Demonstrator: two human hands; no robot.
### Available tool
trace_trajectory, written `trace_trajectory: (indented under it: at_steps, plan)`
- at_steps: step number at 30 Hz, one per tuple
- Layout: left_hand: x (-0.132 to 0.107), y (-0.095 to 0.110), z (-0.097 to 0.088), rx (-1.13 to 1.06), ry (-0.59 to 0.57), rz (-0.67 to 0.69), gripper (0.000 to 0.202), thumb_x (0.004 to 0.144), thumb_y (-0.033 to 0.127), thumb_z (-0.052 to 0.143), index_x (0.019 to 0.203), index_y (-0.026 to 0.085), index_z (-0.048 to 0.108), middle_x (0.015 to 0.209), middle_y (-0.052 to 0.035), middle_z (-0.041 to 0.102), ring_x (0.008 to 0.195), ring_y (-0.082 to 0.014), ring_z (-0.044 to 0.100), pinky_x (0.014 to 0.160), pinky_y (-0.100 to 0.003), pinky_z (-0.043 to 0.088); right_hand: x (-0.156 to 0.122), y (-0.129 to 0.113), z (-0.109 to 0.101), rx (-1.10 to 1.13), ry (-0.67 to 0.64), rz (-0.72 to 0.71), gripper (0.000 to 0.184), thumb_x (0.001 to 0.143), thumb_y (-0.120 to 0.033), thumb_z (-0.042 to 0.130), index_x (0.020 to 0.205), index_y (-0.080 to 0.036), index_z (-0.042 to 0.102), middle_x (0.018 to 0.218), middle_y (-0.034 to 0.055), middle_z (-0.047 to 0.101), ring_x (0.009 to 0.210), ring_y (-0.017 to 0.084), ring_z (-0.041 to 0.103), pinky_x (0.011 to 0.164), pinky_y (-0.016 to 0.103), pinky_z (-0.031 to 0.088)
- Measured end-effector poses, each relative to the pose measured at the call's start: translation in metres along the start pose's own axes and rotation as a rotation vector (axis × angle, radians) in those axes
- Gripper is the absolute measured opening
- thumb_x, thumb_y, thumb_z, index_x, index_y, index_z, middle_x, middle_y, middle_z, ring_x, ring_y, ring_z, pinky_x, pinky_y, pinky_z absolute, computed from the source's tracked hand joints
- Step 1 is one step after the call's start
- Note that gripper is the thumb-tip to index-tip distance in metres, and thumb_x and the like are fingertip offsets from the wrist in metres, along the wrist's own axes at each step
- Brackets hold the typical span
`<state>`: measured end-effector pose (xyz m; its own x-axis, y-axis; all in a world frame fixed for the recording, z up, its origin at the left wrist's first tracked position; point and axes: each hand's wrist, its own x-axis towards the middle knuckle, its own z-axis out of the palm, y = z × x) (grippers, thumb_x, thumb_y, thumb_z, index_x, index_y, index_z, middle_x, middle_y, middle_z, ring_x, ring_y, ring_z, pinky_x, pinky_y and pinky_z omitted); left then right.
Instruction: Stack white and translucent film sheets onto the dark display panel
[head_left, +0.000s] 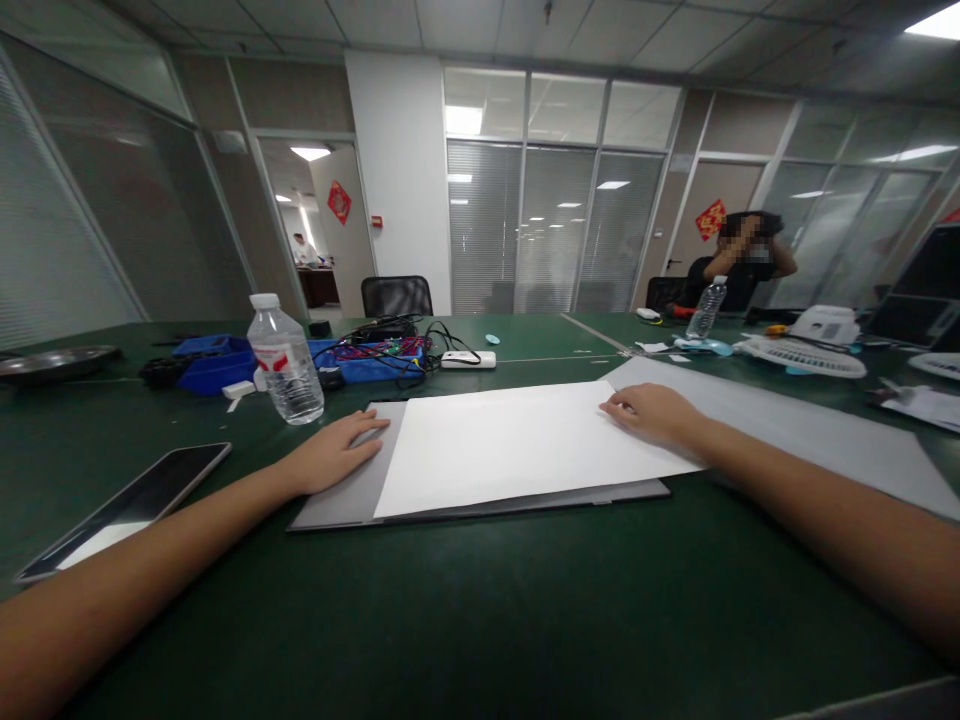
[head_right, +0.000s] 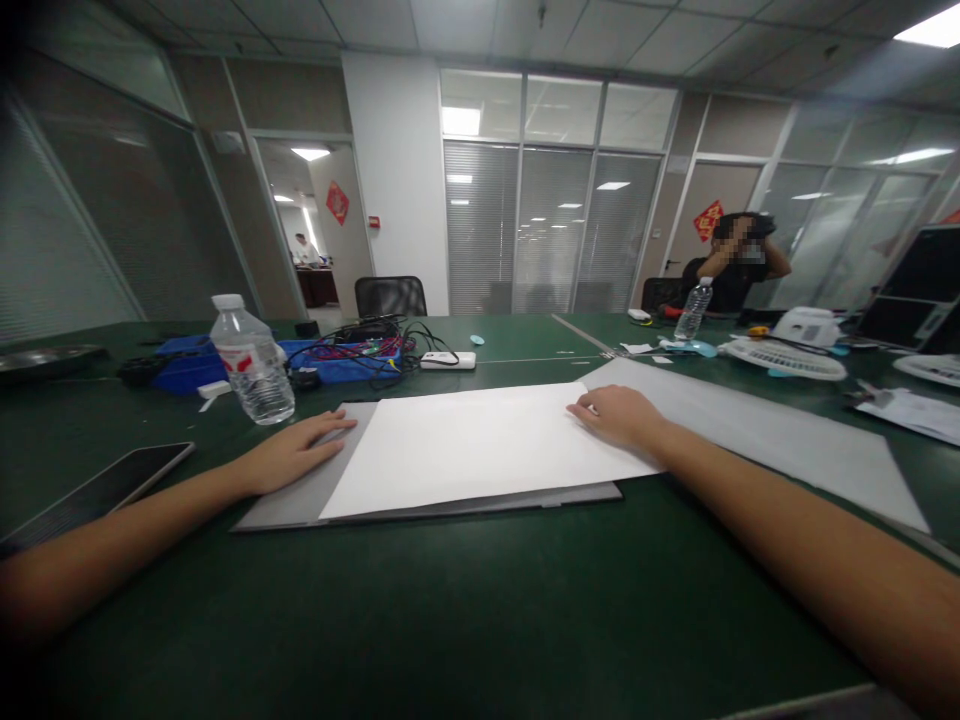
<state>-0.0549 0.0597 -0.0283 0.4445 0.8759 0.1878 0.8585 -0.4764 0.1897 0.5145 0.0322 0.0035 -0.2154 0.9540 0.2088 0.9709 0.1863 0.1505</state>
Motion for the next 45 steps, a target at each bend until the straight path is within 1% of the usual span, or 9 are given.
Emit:
trace_trajectory:
  at_steps: [4, 12, 16, 20, 25, 30, 34, 40, 45]
  plan:
    - [-0.001, 0.001, 0.0, 0.012, -0.01, -0.008, 0.074, 0.096, 0.062, 0.04, 0.152, 0.017, 0.058, 0.164, -0.0123, 0.046, 0.154, -0.0329, 0.04, 0.126, -0.049, 0.032, 0.001, -0.011, 0.003, -0.026, 0.005, -0.029, 0.062, 0.104, -0.059, 0.032, 0.118, -0.021, 0.08, 0.115, 0.0129, 0.078, 0.103, 0.033, 0.072, 0.08, 0.042, 0.053]
    - [-0.002, -0.002, 0.001, 0.0, 0.013, -0.008, 0.077, 0.096, 0.064, 0.039, 0.151, 0.014, 0.058, 0.163, -0.0127, 0.048, 0.152, -0.0328, 0.043, 0.126, -0.045, 0.033, -0.014, -0.065, -0.011, -0.04, 0.038, -0.177, 0.06, 0.106, -0.059, 0.031, 0.115, -0.025, 0.08, 0.113, 0.0105, 0.078, 0.1, 0.029, 0.072, 0.078, 0.04, 0.053]
    - [-0.001, -0.002, 0.001, -0.019, 0.028, -0.011, 0.077, 0.094, 0.065, 0.041, 0.15, 0.016, 0.06, 0.161, -0.0113, 0.051, 0.152, -0.0328, 0.045, 0.125, -0.046, 0.034, -0.02, -0.08, -0.017, -0.016, 0.065, -0.261, 0.059, 0.107, -0.057, 0.032, 0.115, -0.024, 0.08, 0.111, 0.0105, 0.078, 0.099, 0.027, 0.071, 0.079, 0.038, 0.053]
    - [0.0, -0.004, 0.001, -0.045, 0.021, -0.033, 0.08, 0.094, 0.068, 0.04, 0.151, 0.015, 0.058, 0.162, -0.0118, 0.049, 0.152, -0.0319, 0.044, 0.127, -0.044, 0.031, -0.021, -0.079, -0.017, 0.0, 0.064, -0.284, 0.058, 0.107, -0.055, 0.033, 0.117, -0.022, 0.079, 0.112, 0.0107, 0.078, 0.1, 0.026, 0.071, 0.081, 0.038, 0.053]
    - [0.001, -0.005, 0.003, -0.098, 0.033, -0.023, 0.082, 0.095, 0.072, 0.039, 0.15, 0.015, 0.059, 0.165, -0.0126, 0.046, 0.154, -0.0313, 0.041, 0.127, -0.044, 0.03, -0.021, -0.079, -0.017, 0.021, 0.078, -0.288, 0.057, 0.107, -0.054, 0.034, 0.11, -0.022, 0.081, 0.106, 0.0111, 0.079, 0.094, 0.026, 0.071, 0.079, 0.038, 0.052]
    - [0.002, -0.008, 0.005, -0.146, 0.058, 0.004, 0.085, 0.093, 0.08, 0.04, 0.146, 0.018, 0.064, 0.162, -0.0109, 0.05, 0.152, -0.033, 0.044, 0.127, -0.045, 0.031, -0.025, -0.085, -0.02, 0.038, 0.082, -0.331, 0.053, 0.107, -0.053, 0.037, 0.108, -0.023, 0.081, 0.103, 0.0111, 0.079, 0.096, 0.026, 0.069, 0.078, 0.036, 0.05]
    - [0.001, -0.01, 0.006, -0.204, 0.046, 0.016, 0.083, 0.093, 0.078, 0.04, 0.145, 0.018, 0.064, 0.159, -0.0098, 0.054, 0.152, -0.031, 0.044, 0.128, -0.045, 0.027, -0.027, -0.087, -0.021, 0.053, 0.065, -0.343, 0.054, 0.107, -0.055, 0.037, 0.109, -0.022, 0.08, 0.104, 0.0104, 0.079, 0.098, 0.026, 0.068, 0.079, 0.036, 0.05]
    - [0.001, -0.013, 0.006, -0.289, 0.045, -0.014, 0.084, 0.09, 0.081, 0.047, 0.147, 0.02, 0.062, 0.161, -0.0099, 0.053, 0.152, -0.0316, 0.044, 0.128, -0.047, 0.028, -0.028, -0.088, -0.022, 0.11, 0.076, -0.412, 0.052, 0.106, -0.056, 0.041, 0.114, -0.021, 0.079, 0.112, 0.012, 0.078, 0.1, 0.027, 0.067, 0.084, 0.039, 0.051]
    - [0.001, -0.016, 0.007, -0.346, 0.092, -0.022, 0.084, 0.087, 0.084, 0.05, 0.141, 0.022, 0.066, 0.157, -0.0104, 0.057, 0.149, -0.0322, 0.049, 0.127, -0.048, 0.029, -0.029, -0.087, -0.021, 0.126, 0.064, -0.433, 0.051, 0.107, -0.053, 0.04, 0.118, -0.02, 0.077, 0.123, 0.0125, 0.076, 0.106, 0.028, 0.068, 0.096, 0.045, 0.051]
